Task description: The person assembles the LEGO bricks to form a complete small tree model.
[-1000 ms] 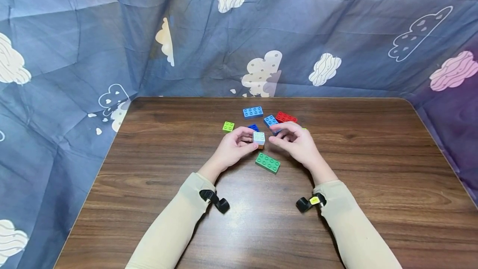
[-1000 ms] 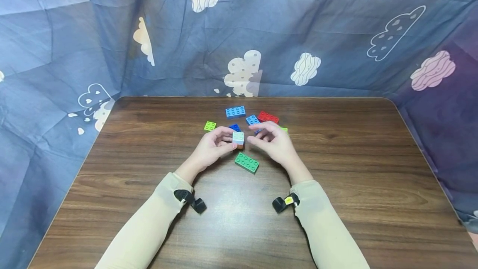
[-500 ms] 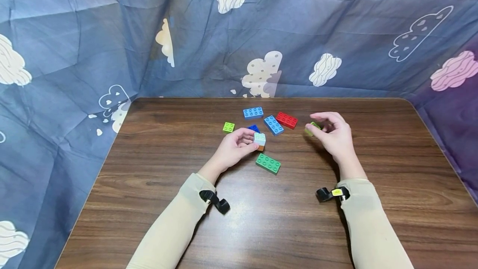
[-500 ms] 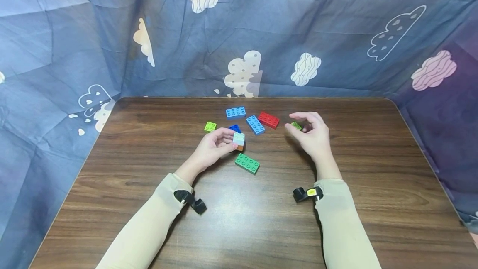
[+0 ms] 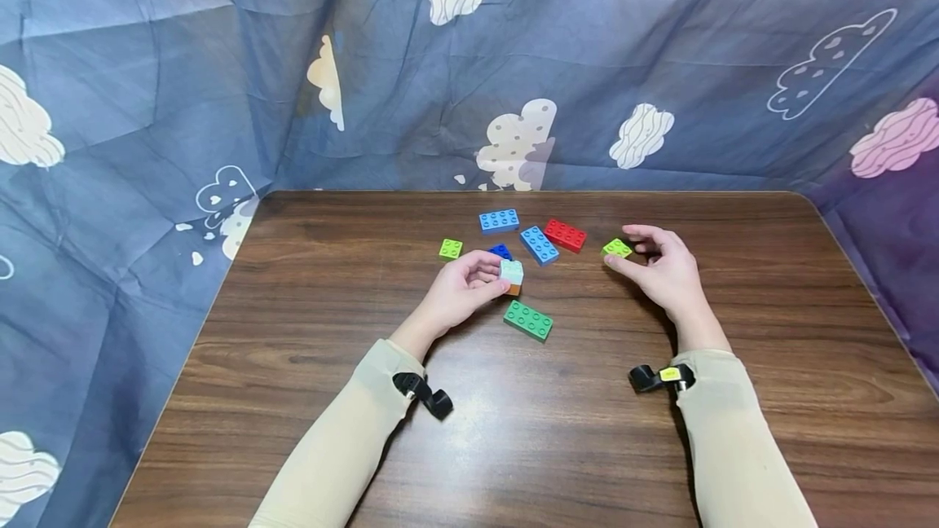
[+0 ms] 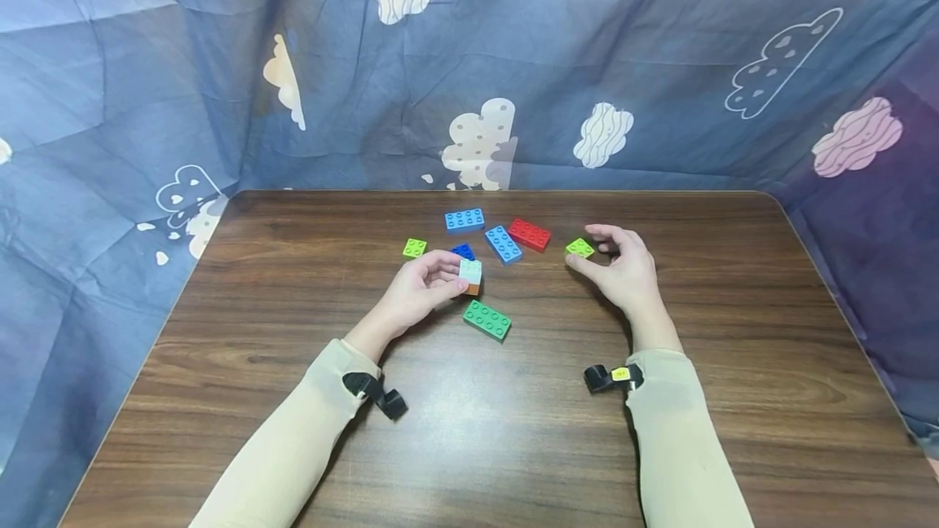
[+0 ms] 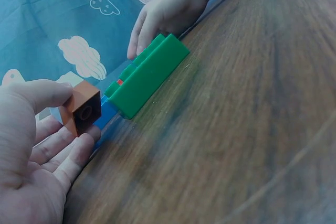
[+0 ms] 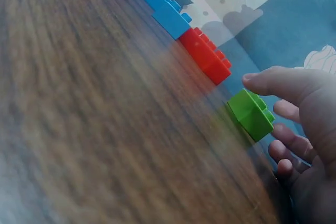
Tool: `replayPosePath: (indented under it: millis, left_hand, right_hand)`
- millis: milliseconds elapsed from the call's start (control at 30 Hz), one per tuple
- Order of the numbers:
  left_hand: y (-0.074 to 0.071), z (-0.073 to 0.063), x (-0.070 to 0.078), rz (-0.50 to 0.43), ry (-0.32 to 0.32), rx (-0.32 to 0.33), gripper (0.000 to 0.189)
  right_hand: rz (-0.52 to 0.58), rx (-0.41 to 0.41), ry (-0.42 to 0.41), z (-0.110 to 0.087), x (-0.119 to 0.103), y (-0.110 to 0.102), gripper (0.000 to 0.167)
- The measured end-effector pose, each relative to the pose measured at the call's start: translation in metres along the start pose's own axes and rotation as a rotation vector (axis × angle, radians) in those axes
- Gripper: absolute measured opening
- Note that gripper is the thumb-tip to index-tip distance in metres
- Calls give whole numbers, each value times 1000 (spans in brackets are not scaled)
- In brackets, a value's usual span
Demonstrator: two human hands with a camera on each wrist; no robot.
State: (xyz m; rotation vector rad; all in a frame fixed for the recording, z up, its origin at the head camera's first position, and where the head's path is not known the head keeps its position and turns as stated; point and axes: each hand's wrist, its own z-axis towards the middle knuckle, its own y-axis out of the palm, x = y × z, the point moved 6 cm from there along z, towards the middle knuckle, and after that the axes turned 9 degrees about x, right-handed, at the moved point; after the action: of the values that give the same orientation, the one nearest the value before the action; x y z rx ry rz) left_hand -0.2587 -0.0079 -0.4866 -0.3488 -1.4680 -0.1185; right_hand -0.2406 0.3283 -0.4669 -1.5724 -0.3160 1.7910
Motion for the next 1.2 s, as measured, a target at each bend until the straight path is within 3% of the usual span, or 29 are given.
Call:
replayPosePath:
  millis: [167,367,1200]
  left_hand:
    - [0,0,1,1,4,0,39]
    - [0,-1,1,8,5,0,39]
    - [1,-3,3,83,8,-44,31]
  right_hand:
    - [-37,-18,-5,2,3,3,65]
    - [-101,-27,-18,1,5,5,51]
    - [-98,-33,-19,2,8,6,47]
